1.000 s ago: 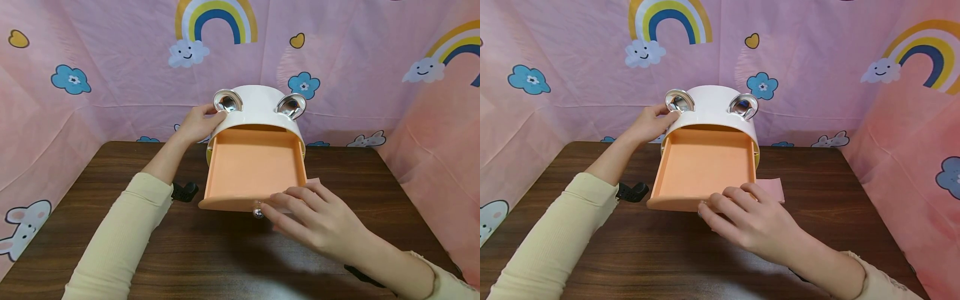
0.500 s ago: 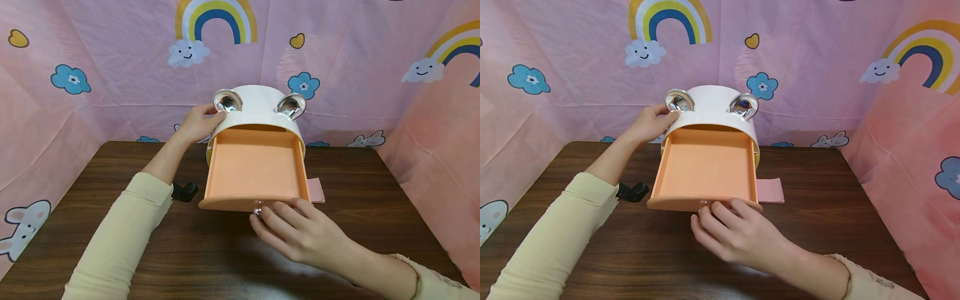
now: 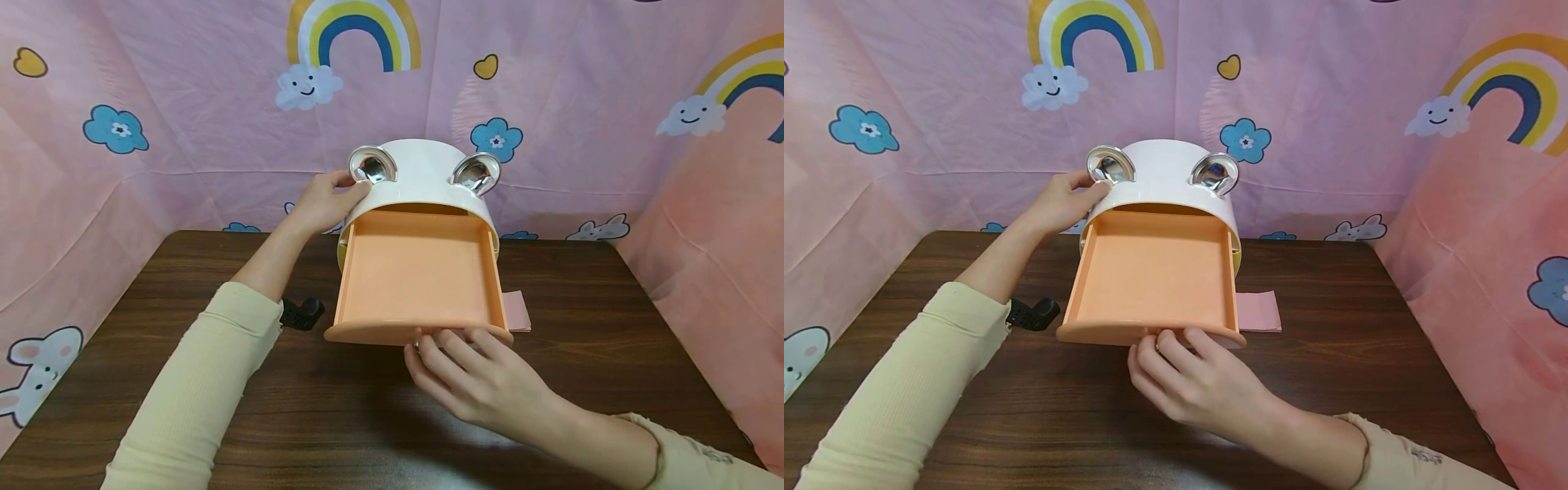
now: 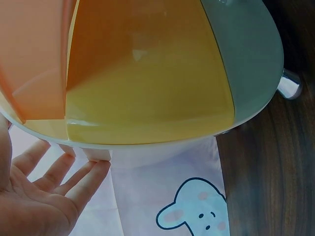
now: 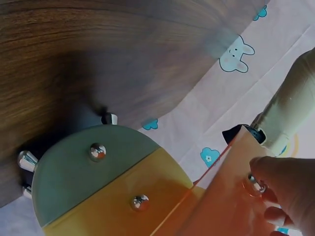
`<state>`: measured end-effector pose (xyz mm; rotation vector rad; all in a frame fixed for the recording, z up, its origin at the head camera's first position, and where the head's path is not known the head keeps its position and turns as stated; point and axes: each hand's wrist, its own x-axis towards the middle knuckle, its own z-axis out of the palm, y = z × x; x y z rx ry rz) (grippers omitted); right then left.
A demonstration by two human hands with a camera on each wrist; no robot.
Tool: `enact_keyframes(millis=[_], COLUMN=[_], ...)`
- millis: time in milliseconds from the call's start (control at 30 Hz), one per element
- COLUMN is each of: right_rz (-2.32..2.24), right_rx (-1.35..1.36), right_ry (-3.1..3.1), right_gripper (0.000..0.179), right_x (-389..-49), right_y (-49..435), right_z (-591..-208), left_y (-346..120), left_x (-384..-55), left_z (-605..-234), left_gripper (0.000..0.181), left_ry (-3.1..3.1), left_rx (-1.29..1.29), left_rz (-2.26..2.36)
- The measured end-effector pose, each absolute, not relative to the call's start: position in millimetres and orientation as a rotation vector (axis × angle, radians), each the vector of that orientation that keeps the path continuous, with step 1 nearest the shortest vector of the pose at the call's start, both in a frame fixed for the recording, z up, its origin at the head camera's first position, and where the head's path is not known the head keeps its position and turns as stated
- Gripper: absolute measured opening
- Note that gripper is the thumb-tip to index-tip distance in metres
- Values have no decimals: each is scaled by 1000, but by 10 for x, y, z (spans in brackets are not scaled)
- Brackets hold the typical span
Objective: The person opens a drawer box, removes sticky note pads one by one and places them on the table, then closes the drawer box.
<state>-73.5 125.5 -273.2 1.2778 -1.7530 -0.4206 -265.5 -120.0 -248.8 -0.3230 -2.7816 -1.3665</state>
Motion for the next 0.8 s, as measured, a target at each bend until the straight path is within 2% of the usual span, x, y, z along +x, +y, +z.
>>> enact_keyframes(millis=[800], right_rz=[-376], right_rx=[1183], right_ry=[-1697], right_gripper=[23], right_x=[-805], right_y=[1182], right_z=[-2866], left_y=[-1199], left_x=[-2667], left_z=[-2500], left_gripper=[47], left_ry=[-2787], left_rx=[-307], left_rz=[-1380])
